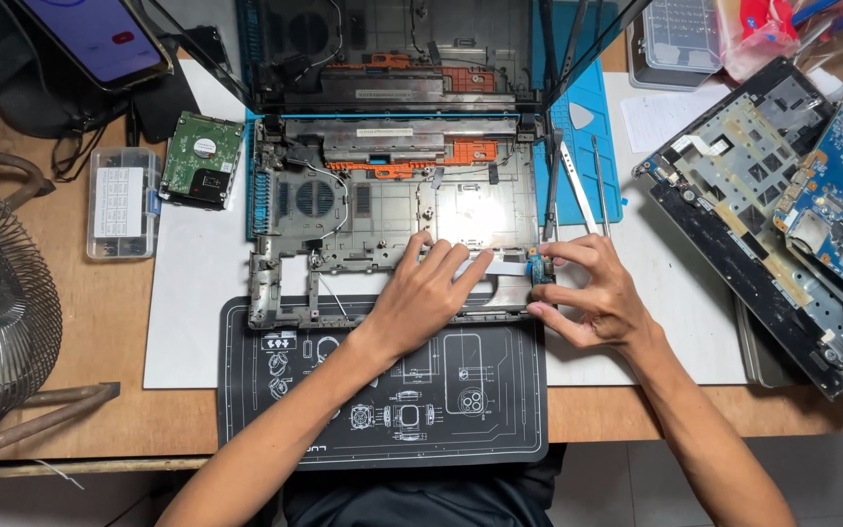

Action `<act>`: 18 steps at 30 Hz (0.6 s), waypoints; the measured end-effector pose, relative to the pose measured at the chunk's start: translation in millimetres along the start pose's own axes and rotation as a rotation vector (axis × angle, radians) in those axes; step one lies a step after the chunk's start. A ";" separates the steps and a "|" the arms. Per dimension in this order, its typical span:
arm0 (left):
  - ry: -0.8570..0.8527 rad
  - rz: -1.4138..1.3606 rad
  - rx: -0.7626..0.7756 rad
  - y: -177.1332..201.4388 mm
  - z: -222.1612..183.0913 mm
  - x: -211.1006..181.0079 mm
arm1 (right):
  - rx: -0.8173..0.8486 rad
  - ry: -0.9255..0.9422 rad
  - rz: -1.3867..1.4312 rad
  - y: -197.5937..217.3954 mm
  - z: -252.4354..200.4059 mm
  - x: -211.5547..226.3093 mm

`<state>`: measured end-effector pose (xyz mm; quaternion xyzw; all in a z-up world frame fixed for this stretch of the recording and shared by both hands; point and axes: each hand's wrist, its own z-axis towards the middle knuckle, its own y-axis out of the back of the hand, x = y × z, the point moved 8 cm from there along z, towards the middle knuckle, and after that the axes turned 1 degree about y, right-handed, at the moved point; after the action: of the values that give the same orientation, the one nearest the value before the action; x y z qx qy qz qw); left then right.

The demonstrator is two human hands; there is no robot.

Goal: Disconnecting internal ribbon cables and manipulating small electronic components inside a laptop chassis during a repair process.

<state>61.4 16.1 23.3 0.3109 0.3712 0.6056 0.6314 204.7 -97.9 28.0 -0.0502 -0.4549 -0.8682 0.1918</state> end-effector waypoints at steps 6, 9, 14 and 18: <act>-0.002 0.005 0.011 -2.7 -1.3 -0.8 | 0.039 0.003 -0.003 -6.0 2.1 2.4; 0.003 -0.002 0.016 -3.3 -0.4 0.2 | 0.055 0.000 0.019 -10.1 2.5 3.2; 0.010 0.004 0.022 -3.8 -1.2 -1.1 | 0.076 -0.010 0.032 -11.2 8.0 6.4; 0.009 0.004 0.006 0.0 -0.4 -1.6 | 0.100 -0.016 0.045 -14.1 8.8 6.9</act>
<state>61.1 14.5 23.3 0.3110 0.3753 0.6071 0.6276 192.3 -85.5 24.1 -0.0578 -0.4978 -0.8395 0.2101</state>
